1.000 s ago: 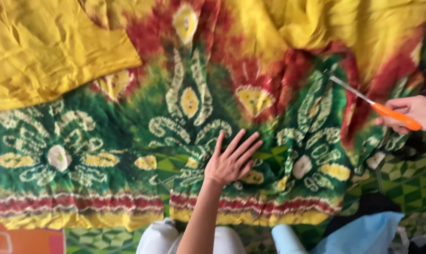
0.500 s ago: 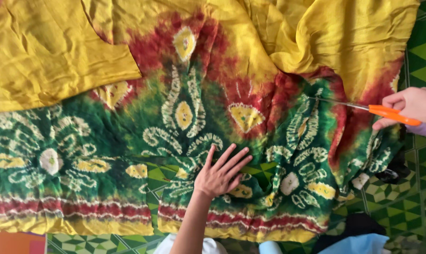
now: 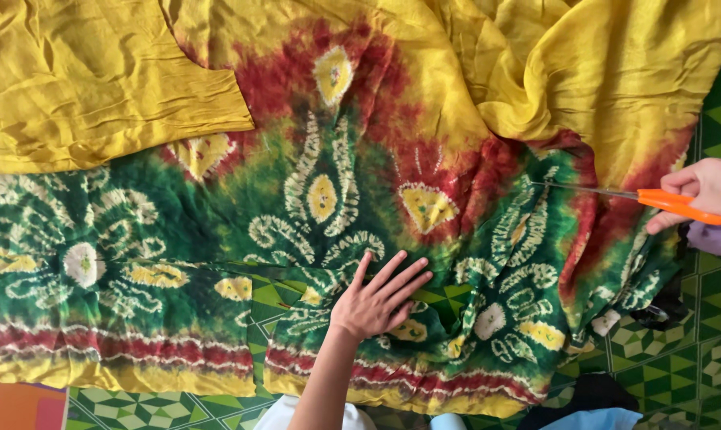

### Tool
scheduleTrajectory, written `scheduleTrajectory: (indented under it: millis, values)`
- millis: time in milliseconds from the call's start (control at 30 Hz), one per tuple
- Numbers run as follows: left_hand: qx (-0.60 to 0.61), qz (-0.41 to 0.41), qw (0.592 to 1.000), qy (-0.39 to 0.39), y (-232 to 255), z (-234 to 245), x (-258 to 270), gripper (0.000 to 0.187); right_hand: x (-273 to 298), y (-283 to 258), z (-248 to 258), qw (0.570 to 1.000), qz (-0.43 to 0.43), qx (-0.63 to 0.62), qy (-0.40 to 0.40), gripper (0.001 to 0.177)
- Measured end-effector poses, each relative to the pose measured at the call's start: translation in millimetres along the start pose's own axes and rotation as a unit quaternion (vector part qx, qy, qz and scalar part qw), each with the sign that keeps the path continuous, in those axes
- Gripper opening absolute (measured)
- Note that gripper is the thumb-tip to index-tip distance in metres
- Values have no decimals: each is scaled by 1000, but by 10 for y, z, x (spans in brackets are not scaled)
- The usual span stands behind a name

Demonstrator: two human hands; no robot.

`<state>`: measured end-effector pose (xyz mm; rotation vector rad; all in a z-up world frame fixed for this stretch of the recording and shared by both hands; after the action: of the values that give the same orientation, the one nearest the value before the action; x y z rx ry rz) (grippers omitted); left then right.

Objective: The person cuts a green and yellow patterned fabric with orange scissors, following the outline of a yellow garment laid on top. The person then pulls apart the newly cut fabric pieces.

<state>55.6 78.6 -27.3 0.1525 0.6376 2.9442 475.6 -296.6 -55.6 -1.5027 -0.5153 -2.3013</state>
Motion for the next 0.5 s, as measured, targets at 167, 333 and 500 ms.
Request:
scheduleTrajectory:
  millis: [167,333,500]
  values:
    - [-4,-1,1000,-10,5,-31,6,62,-167,181,0,1000,2,-11,-12,55]
    - [-4,2,1000,-4,-1,-12,5,62,-396,435,-263,980,35,-175,-86,56]
    - [1,-2,1000,7,-3,-6,-3,63,-393,433,-242,980,26,-166,-107,55]
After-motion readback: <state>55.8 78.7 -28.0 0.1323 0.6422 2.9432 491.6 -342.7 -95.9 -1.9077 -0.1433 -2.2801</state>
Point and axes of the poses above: each hand's wrist, its own x-axis away from the middle knuckle, its own z-axis out of the back of the hand, y = z × x, the point moved 7 cm from there along -x, towards the middle knuckle, and after that the axes turned 1 degree about y, right-handed, at the moved point
